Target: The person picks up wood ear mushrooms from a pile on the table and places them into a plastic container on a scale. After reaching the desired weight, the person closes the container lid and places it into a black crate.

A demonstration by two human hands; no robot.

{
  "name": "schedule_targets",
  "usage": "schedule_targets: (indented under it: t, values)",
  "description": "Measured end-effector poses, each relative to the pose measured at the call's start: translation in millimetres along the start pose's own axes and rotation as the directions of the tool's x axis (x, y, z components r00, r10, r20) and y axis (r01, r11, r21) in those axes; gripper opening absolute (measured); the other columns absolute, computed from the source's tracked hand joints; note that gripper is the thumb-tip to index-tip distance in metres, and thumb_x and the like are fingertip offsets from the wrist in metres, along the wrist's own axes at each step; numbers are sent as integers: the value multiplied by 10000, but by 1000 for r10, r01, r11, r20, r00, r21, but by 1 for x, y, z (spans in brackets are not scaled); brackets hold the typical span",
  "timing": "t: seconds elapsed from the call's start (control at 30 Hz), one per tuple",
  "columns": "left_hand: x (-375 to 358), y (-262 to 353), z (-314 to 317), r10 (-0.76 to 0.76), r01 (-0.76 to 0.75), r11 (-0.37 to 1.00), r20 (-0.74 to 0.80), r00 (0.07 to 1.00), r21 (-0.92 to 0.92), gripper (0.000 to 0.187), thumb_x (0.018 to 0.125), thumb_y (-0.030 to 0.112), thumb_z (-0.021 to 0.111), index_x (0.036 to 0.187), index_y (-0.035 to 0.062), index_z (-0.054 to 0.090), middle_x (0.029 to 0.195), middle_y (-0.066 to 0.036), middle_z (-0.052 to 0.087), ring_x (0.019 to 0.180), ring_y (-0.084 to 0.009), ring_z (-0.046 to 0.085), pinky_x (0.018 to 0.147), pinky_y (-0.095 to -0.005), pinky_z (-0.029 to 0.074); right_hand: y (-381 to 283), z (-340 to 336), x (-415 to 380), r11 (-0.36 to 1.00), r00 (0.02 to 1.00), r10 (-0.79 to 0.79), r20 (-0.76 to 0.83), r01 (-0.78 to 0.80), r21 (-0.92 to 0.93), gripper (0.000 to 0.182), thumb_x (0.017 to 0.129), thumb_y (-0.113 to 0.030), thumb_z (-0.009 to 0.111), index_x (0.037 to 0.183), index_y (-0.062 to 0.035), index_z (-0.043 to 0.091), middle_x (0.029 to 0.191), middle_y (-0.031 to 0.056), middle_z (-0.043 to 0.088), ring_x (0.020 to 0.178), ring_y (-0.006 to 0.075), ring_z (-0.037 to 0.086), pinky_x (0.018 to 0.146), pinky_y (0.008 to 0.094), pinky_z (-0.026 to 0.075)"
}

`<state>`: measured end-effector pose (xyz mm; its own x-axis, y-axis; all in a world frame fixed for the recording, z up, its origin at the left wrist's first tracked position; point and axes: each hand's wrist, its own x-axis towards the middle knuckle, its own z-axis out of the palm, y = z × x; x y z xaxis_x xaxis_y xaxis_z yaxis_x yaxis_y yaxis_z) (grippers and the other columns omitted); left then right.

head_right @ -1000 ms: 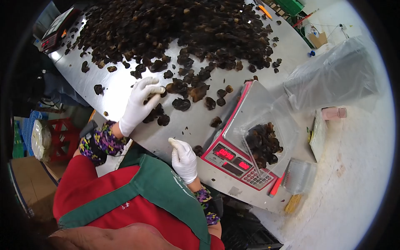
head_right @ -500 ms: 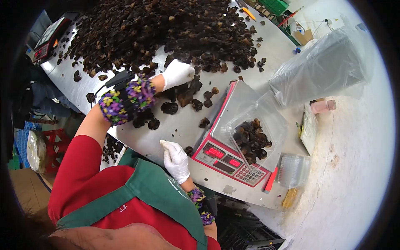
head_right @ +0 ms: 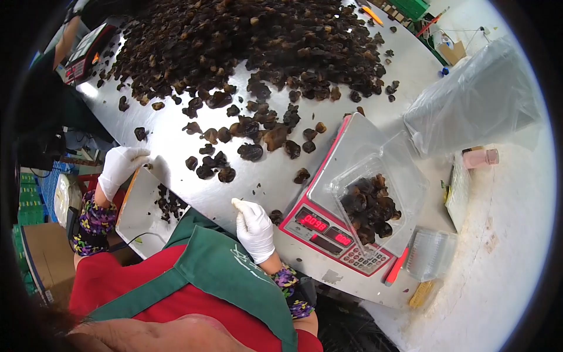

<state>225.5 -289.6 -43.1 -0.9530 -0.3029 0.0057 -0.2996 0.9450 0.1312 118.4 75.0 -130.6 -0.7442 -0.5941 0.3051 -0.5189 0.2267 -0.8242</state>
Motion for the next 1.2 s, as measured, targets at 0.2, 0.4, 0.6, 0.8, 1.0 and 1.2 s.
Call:
schedule_targets:
  t: [0.2, 0.4, 0.6, 0.8, 1.0, 1.2]
  values:
    - [93, 71, 18, 205, -301, 838, -249, 947, -455, 190, 919, 97, 647, 1094, 56, 711, 921, -125, 718, 827, -253, 713, 738, -333, 554, 1, 0, -1, 999, 999, -32, -3, 32, -5, 291, 886, 9, 627, 1157, -71, 693, 1067, 126, 690, 952, 324, 665, 839, 401, 536]
    - [207, 169, 81, 340, -368, 905, -156, 927, -212, 220, 866, 252, 712, 1042, 119, 713, 1000, -101, 715, 910, -306, 695, 769, -406, 557, 2, 3, -5, 1000, 999, -25, -47, 25, -5, 281, 886, 14, 628, 1148, -66, 691, 1062, 128, 696, 957, 321, 674, 839, 395, 544]
    - [232, 172, 93, 299, -308, 632, -143, 943, -711, 207, 883, 106, 662, 1076, 80, 733, 965, -95, 741, 837, -194, 711, 750, -342, 559, -1, 1, -3, 999, 998, -27, -64, 25, -29, 252, 872, 59, 625, 1086, -47, 709, 1038, 133, 718, 938, 307, 698, 826, 376, 554]
    - [186, 122, 58, 154, 126, 237, 166, 974, -963, 289, 952, 150, 678, 1218, 38, 695, 994, 11, 718, 819, -53, 612, 780, -247, 505, 0, 1, -1, 999, 1000, -1, -14, 0, -33, 288, 874, 29, 625, 1136, -64, 699, 1063, 121, 704, 959, 312, 675, 848, 393, 542]
    - [85, 70, 29, 76, 216, 341, 256, 964, -915, 249, 976, 244, 647, 1106, 44, 716, 869, 24, 699, 736, -65, 617, 675, -242, 505, 0, 0, -3, 1000, 1000, -5, -5, 5, -3, 285, 880, 29, 626, 1136, -68, 705, 1063, 119, 704, 957, 314, 673, 851, 394, 538]
    - [-29, -34, -1, -235, 269, 955, 235, 943, -126, 265, 806, 349, 739, 894, 101, 767, 754, -119, 705, 729, -255, 690, 663, -376, 546, -4, -2, 1, 999, 1000, -27, 2, 27, -17, 300, 861, 81, 615, 1114, -55, 703, 1050, 124, 714, 951, 302, 688, 834, 375, 547]
